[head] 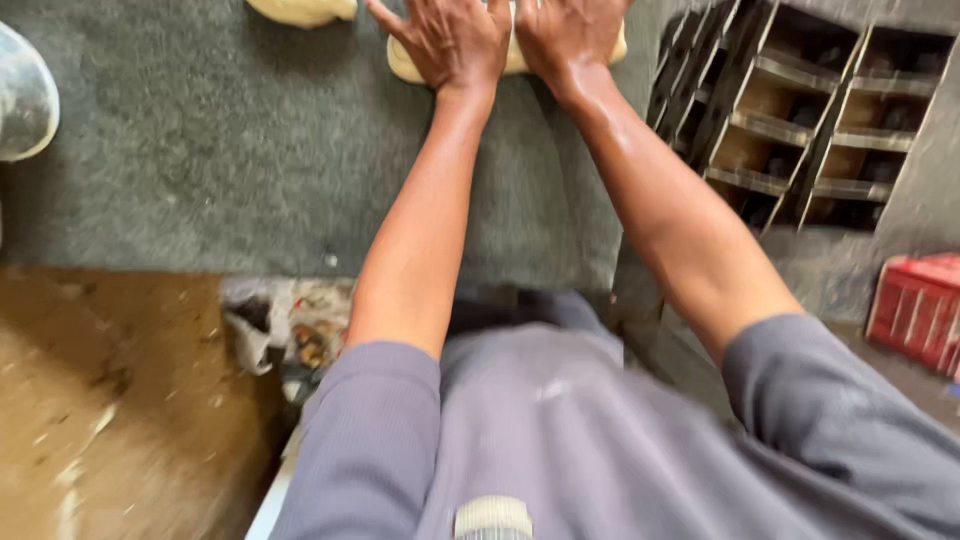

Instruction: The person shapes pieces of dough into logs by hand and places them into metal baking tins.

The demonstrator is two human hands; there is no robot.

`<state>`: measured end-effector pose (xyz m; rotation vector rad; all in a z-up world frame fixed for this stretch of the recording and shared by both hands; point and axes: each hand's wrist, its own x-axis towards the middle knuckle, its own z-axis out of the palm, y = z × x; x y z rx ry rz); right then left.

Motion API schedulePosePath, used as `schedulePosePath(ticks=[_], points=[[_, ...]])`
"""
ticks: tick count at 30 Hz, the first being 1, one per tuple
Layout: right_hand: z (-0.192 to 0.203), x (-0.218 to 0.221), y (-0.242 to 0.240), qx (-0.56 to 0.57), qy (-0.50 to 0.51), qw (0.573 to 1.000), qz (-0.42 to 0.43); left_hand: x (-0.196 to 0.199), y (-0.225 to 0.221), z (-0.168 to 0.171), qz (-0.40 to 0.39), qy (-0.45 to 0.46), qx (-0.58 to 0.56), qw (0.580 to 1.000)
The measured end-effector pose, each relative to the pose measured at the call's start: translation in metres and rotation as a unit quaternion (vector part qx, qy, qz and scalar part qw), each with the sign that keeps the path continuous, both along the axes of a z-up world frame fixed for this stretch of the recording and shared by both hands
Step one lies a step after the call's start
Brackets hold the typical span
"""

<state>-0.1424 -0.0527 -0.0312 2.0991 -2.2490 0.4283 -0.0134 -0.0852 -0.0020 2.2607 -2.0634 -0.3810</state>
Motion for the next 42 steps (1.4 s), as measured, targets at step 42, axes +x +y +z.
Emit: schedulePosePath(ticks=[42], points=[[0.1,-0.269,0.402,-0.202,-0.542,0.749,-0.325,-0.217,0.204,0.052,-0.268,0.518,0.281,0.762]])
